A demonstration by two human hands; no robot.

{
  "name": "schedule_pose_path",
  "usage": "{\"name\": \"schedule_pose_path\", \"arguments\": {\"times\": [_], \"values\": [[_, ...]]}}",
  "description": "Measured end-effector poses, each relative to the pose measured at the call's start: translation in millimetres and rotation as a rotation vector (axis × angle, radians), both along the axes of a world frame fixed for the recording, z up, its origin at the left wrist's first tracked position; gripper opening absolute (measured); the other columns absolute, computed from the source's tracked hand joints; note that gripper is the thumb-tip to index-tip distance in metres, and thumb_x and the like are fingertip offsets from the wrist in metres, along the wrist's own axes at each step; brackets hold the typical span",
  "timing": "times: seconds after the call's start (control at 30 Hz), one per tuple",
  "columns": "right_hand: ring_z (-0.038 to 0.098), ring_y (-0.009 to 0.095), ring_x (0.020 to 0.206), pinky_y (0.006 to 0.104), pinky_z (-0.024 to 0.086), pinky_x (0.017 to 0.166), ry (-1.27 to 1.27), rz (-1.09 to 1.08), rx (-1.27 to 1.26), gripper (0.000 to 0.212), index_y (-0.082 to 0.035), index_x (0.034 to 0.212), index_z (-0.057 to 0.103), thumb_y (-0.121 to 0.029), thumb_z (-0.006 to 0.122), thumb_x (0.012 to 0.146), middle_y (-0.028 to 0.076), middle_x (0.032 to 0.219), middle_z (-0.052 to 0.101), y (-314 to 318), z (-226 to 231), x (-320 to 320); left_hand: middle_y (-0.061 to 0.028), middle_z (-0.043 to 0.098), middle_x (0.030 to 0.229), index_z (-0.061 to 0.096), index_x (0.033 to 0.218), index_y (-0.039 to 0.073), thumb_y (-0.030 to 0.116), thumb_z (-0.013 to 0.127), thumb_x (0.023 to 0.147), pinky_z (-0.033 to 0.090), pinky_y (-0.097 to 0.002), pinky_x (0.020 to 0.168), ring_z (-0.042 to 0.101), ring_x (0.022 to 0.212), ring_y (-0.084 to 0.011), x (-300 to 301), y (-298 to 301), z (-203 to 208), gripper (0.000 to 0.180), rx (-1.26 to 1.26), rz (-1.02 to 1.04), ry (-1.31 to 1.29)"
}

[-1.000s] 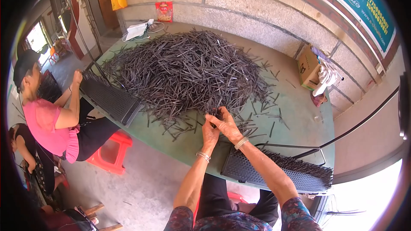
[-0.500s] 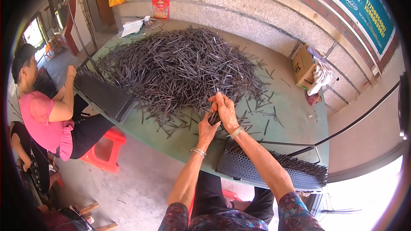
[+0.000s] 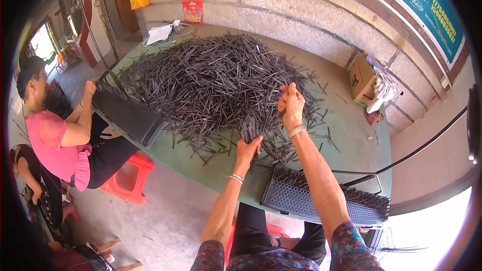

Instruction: Inserting metal pins into a perforated grid base on an assembly table.

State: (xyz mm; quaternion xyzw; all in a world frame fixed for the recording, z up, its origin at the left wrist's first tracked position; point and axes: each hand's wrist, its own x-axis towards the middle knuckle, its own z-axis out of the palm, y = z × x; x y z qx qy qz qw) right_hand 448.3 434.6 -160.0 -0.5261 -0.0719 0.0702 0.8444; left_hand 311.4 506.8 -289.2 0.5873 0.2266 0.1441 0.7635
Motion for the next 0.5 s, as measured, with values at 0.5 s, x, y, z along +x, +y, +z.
{"name": "schedule_pose_path", "arguments": {"times": [0.5], "values": [[0.057,0.03,0.084,0.0365,0.045,0.077,-0.324,0.067,-0.567,0.033,0.0,0.093,0.064,-0.031,0.051,0.096,0.017,0.089,0.061,29,-99,-44,-0.0056,0.06,0.117,0.054,0.122,-0.002,0.046,0.07,0.084,0.049,-0.0281,0.087,0.059,0.1,-0.0144,10,-16,9,0.063,-0.55,0.099,-0.24]]}}
